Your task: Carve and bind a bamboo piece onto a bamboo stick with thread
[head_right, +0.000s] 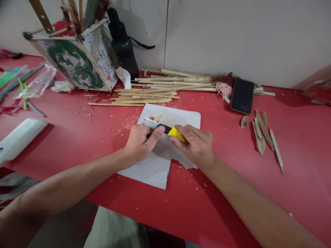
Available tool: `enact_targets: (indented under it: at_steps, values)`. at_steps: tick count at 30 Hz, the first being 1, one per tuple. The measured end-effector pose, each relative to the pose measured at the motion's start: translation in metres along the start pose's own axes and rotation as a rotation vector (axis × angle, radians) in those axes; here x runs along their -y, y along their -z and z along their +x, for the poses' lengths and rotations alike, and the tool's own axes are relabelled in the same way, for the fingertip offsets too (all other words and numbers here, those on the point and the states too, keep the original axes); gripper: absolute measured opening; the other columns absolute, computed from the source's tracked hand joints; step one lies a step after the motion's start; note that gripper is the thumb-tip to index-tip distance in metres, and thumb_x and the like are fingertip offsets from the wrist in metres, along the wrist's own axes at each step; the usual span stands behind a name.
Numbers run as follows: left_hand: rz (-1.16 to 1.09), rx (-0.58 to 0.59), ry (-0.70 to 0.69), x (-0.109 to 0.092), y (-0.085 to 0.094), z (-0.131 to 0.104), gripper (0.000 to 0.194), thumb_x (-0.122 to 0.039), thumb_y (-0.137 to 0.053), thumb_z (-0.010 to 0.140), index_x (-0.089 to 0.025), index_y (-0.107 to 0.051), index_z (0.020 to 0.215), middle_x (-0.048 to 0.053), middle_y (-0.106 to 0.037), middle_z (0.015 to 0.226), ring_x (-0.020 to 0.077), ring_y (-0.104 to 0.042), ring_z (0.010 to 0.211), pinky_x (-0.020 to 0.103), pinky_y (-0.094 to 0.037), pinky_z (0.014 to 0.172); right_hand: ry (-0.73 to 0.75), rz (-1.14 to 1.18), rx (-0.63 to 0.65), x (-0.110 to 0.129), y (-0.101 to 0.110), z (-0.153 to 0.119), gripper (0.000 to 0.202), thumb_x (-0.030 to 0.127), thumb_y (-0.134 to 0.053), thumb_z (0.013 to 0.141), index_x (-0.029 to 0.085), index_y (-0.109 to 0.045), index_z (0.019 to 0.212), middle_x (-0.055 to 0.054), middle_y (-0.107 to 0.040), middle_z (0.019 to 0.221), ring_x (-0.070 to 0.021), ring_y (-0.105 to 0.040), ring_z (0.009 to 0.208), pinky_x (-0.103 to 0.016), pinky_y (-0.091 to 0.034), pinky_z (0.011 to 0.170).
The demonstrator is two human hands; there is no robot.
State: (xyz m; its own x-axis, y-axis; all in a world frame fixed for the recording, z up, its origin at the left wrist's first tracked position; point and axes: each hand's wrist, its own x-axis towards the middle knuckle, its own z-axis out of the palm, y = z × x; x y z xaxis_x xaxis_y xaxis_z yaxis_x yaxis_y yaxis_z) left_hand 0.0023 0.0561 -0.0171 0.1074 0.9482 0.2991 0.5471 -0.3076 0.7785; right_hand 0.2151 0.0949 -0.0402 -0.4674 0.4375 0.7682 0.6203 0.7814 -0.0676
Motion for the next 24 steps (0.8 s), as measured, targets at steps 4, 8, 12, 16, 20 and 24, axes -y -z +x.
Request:
enact_targets:
  at_steps: [4,8,12,16,20,24]
  values:
    - [0.04,-0.05,-0.028,0.003,-0.001,0.002,0.045,-0.058,-0.05,0.102,-0.021,-0.05,0.077,-0.004,-0.048,0.058,0.0099,-0.044,0.051,0.028,-0.028,0.051,-0.046,-0.046,-0.001,0.0,-0.003,-0.001,0.036,0.053,-0.059,0.101,0.021,-0.075,0.107,-0.004,-0.076,0.074,-0.0154,-0.069,0.061,-0.027,-0.05,0.053]
    - [-0.027,-0.105,-0.004,0.004,-0.002,0.005,0.05,-0.062,-0.051,0.1,-0.021,-0.051,0.072,-0.003,-0.048,0.058,0.0111,-0.045,0.054,0.029,-0.029,0.053,-0.053,-0.044,-0.078,0.0,-0.008,0.0,0.035,0.052,-0.064,0.098,0.019,-0.074,0.107,-0.003,-0.075,0.074,-0.0153,-0.068,0.061,-0.027,-0.049,0.053]
    - [-0.089,-0.121,0.021,0.008,-0.003,0.008,0.057,-0.069,-0.052,0.096,-0.022,-0.041,0.067,-0.003,-0.044,0.058,0.0104,-0.039,0.054,0.031,-0.027,0.054,-0.058,0.061,-0.113,0.001,-0.014,0.003,0.029,0.044,-0.068,0.096,0.017,-0.074,0.105,-0.006,-0.075,0.077,-0.0163,-0.068,0.064,-0.028,-0.051,0.057]
    - [-0.163,-0.118,0.055,0.016,-0.002,0.012,0.059,-0.072,-0.054,0.093,-0.022,-0.037,0.067,-0.003,-0.042,0.059,0.0109,-0.037,0.056,0.032,-0.025,0.054,-0.2,-0.012,0.009,0.001,-0.013,0.005,0.036,0.053,-0.061,0.097,0.022,-0.075,0.106,-0.009,-0.078,0.086,-0.0214,-0.071,0.074,-0.034,-0.055,0.065]
    - [-0.228,-0.162,0.107,0.023,0.001,0.015,0.062,-0.075,-0.056,0.09,-0.023,-0.033,0.065,-0.003,-0.036,0.061,0.0118,-0.033,0.058,0.033,-0.022,0.054,-0.337,-0.121,0.122,-0.007,0.002,0.007,0.05,0.06,-0.053,0.101,0.017,-0.078,0.102,-0.01,-0.078,0.087,-0.019,-0.068,0.076,-0.032,-0.05,0.067]
    - [-0.275,-0.188,0.142,0.025,0.005,0.016,0.064,-0.079,-0.05,0.091,-0.024,-0.03,0.064,-0.002,-0.032,0.061,0.0129,-0.031,0.058,0.033,-0.022,0.055,-0.359,-0.232,0.352,-0.015,0.016,0.005,0.054,0.064,-0.055,0.099,0.017,-0.08,0.101,-0.006,-0.078,0.089,-0.0116,-0.064,0.072,-0.024,-0.039,0.058]
